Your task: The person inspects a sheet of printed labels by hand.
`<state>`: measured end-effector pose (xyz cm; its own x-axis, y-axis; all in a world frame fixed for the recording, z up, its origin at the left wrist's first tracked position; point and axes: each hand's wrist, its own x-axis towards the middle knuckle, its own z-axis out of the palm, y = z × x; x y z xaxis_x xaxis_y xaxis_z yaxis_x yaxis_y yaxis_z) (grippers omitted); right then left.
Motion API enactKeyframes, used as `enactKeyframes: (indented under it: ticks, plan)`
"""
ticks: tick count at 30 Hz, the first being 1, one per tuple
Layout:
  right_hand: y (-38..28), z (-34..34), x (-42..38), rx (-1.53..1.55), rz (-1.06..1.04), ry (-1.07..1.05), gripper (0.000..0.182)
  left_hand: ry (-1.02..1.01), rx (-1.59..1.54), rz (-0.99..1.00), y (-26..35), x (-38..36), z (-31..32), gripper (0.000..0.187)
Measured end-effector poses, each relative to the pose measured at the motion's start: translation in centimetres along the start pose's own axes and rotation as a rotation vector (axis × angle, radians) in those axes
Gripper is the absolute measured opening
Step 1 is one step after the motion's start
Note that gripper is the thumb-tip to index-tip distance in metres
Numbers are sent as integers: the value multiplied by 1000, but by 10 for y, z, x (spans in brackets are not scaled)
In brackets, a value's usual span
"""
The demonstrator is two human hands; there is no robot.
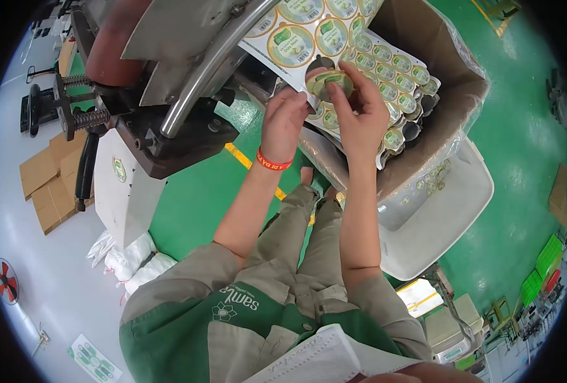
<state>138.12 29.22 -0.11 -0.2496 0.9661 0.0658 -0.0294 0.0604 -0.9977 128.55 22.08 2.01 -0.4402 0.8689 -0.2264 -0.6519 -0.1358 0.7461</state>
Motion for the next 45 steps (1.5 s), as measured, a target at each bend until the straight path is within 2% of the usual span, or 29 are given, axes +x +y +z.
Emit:
enactKeyframes:
  ticks: [4,6,7,10,12,14,15,16,18,19,22,23,26,28,30,31,32,35,36,38,40,42,45]
  plan:
    - [-5,-5,-5,-17,-60,29,17,-51,32,40,-4,0,-5,34]
    - [-9,-7,-2,215,-20,120,14,-120,102,71,-1,0,-1,48]
    - [-16,-10,-2,313,56,152,13,-121,103,71,1,1,-1,48]
    - [-26,-17,4,366,115,129,13,-57,102,116,10,5,-4,52]
    - [-24,-6,9,385,57,120,16,0,74,215,14,10,-3,51]
    - [-28,7,14,262,-2,-11,25,20,60,248,17,12,3,49]
    - [-26,10,17,156,-30,-69,37,-4,65,209,16,13,0,47]
    - [-27,9,16,158,-31,-68,37,-29,70,172,15,13,-4,46]
    - [-29,8,14,-145,-34,-118,41,31,51,120,8,11,-5,43]
    - [-23,7,14,-183,-94,-97,44,15,61,106,7,9,-4,42]
    - [-18,0,4,-213,-76,-35,37,-58,31,95,3,6,-1,39]
    - [-15,0,1,-180,-79,-10,27,-61,10,90,3,6,0,39]
    - [-6,-5,-6,-53,-88,50,21,-29,53,114,-1,6,-2,42]
    - [-7,-9,-3,-73,-137,117,18,4,118,139,-1,8,-4,44]
    - [-11,-12,2,230,-97,314,18,53,236,144,3,9,-9,45]
    - [-15,-16,3,270,3,283,19,52,238,142,3,9,-8,45]
    - [-18,-15,4,271,4,285,19,51,220,132,3,9,-8,45]
    - [-23,-4,9,251,47,57,24,47,162,106,3,9,-6,43]
    - [-23,-2,9,252,45,58,24,45,142,98,3,9,-5,43]
    - [-22,0,9,-83,-1,-98,40,41,103,81,3,9,-4,42]
    - [-24,-1,6,-132,-27,-87,43,55,100,84,-2,6,3,41]
    - [-20,-4,1,-172,-42,-48,36,88,92,87,-7,1,10,41]
    - [-18,-10,-8,-169,-48,-8,30,-14,109,70,-3,0,8,46]
